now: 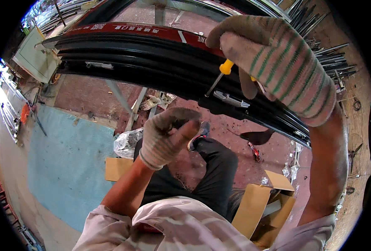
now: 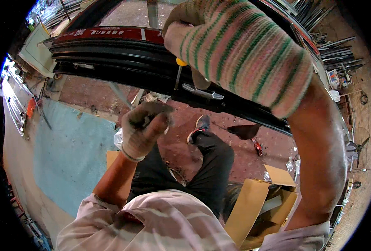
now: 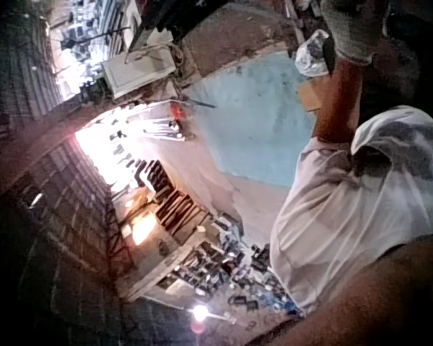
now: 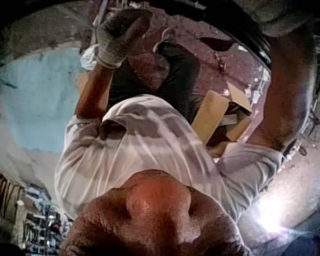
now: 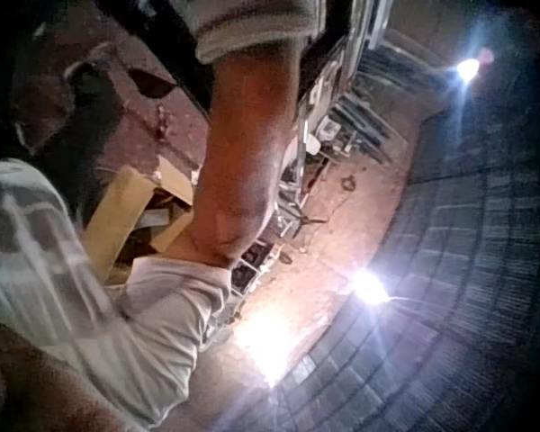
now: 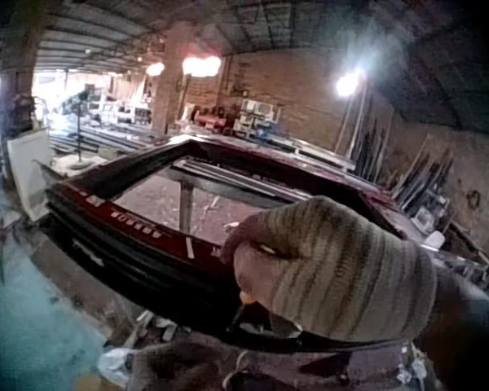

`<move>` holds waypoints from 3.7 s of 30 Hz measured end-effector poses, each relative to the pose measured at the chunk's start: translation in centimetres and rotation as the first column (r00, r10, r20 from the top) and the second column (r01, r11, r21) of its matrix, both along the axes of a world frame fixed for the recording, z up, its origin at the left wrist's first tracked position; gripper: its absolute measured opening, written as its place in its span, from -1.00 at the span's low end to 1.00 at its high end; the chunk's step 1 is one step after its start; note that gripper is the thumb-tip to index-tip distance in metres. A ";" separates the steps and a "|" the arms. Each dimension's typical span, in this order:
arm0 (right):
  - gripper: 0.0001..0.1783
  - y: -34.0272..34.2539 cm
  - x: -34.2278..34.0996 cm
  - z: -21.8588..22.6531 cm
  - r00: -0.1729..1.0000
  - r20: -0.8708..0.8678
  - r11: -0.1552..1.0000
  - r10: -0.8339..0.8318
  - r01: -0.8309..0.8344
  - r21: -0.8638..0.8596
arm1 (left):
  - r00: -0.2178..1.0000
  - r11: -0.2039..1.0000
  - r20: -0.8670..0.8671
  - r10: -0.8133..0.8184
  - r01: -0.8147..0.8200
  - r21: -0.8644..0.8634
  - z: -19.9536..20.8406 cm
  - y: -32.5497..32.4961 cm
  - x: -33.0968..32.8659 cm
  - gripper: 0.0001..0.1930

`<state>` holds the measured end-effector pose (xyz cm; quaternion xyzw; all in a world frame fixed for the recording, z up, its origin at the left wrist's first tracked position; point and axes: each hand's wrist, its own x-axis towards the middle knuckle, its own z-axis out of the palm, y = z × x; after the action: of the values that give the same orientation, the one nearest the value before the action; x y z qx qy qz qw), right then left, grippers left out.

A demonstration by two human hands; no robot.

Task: The person uses a screwdriver to tighten screws on a window frame while sitting on the floor. They then stand up, carry the frame to a stack of similar frames, and place it on top. The person picks up another frame and carries it to a workbench where other workers are present.

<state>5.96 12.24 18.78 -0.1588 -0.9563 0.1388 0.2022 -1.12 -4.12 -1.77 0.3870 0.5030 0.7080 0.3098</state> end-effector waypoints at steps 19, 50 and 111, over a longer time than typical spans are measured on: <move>-0.21 -3.5 0.2 0.1 0.995 -0.033 0.993 -0.097 0.099 0.063 | 0.520 0.782 -0.588 0.620 -0.474 0.405 8.3 3.7 -0.7 -0.77; -0.42 -3.6 1.3 2.4 0.981 0.078 0.967 -0.180 0.162 0.194 | 0.623 0.781 -0.477 0.620 -0.434 0.449 9.4 4.0 0.1 -0.73; -0.58 -0.2 3.4 1.2 0.986 -0.095 0.987 0.140 -0.131 0.094 | 0.615 0.871 -0.620 0.488 -0.304 0.385 10.1 3.8 -1.6 -0.85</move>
<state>9.35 12.01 20.01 -0.0770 -0.9587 0.1179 0.2472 -2.75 -0.35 8.35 0.5382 0.5651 0.6139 -0.1191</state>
